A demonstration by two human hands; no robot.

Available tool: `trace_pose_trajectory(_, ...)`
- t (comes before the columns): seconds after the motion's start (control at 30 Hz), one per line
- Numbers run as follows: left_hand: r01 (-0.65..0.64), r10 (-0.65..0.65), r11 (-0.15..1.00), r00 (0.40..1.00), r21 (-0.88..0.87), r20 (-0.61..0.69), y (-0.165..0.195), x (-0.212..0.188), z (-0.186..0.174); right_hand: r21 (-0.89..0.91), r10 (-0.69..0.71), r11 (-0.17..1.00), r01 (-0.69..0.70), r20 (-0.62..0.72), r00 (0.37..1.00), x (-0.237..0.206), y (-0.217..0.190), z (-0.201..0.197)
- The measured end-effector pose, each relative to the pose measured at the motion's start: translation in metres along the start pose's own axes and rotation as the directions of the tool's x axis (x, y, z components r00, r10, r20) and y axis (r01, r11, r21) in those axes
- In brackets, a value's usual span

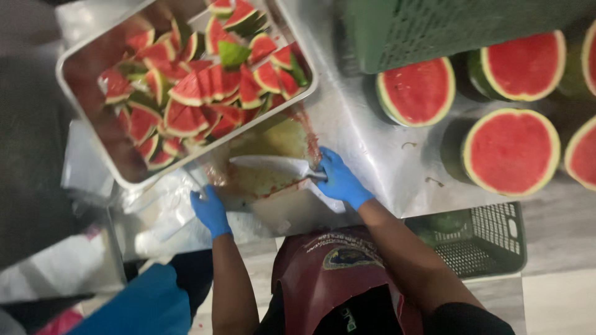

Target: The person cuts halved watermelons into wedges with a knife on a cutting board, then places the cut slices into a metal tray. They repeat the process with multiple watermelon halves, moving finished slices into the tray and taking new halves to cut.

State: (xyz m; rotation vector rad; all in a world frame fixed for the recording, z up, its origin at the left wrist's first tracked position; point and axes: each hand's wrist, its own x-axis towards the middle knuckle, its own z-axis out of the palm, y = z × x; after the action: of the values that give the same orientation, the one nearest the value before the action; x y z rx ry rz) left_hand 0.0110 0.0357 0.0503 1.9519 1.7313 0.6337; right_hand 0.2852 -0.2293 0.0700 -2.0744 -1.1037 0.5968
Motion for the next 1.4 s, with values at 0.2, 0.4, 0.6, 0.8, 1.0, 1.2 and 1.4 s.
trace_pose_trajectory(0.2, 0.046, -0.053, 0.995, 0.995, 0.085, 0.082, 0.015, 0.01, -0.003, 0.074, 0.209, 0.975, -0.208, -0.005, 0.978, 0.027, -0.012, 0.015)
trace_pose_trajectory(0.4, 0.139, -0.134, 0.985, 0.989, -0.098, 0.063, 0.023, 0.012, -0.015, 0.029, 0.22, 0.975, -0.219, -0.025, 0.975, 0.033, -0.021, 0.009)
trace_pose_trajectory(0.6, 0.282, -0.252, 0.951, 0.945, -0.128, 0.207, 0.024, 0.025, -0.022, 0.177, 0.313, 0.938, -0.297, -0.067, 0.947, 0.029, -0.028, 0.01)
trace_pose_trajectory(0.8, 0.407, -0.351, 0.913, 0.812, -0.022, 0.466, 0.018, 0.035, -0.017, 0.487, 0.591, 0.608, -0.627, 0.249, 0.767, 0.041, -0.02, 0.001)
trace_pose_trajectory(1.0, 0.361, -0.261, 0.917, 0.864, -0.169, 0.431, 0.003, -0.044, -0.011, 0.162, 0.27, 0.957, -0.242, -0.177, 0.947, 0.036, -0.005, 0.004)
trace_pose_trajectory(1.2, 0.374, -0.325, 0.926, 0.857, -0.049, 0.399, -0.02, -0.128, -0.033, 0.201, 0.482, 0.866, -0.458, -0.092, 0.872, -0.011, 0.008, 0.003)
trace_pose_trajectory(1.4, 0.219, -0.169, 0.975, 0.849, -0.043, 0.5, -0.04, -0.12, -0.021, 0.081, 0.326, 0.944, -0.318, -0.12, 0.938, -0.098, 0.029, -0.001)
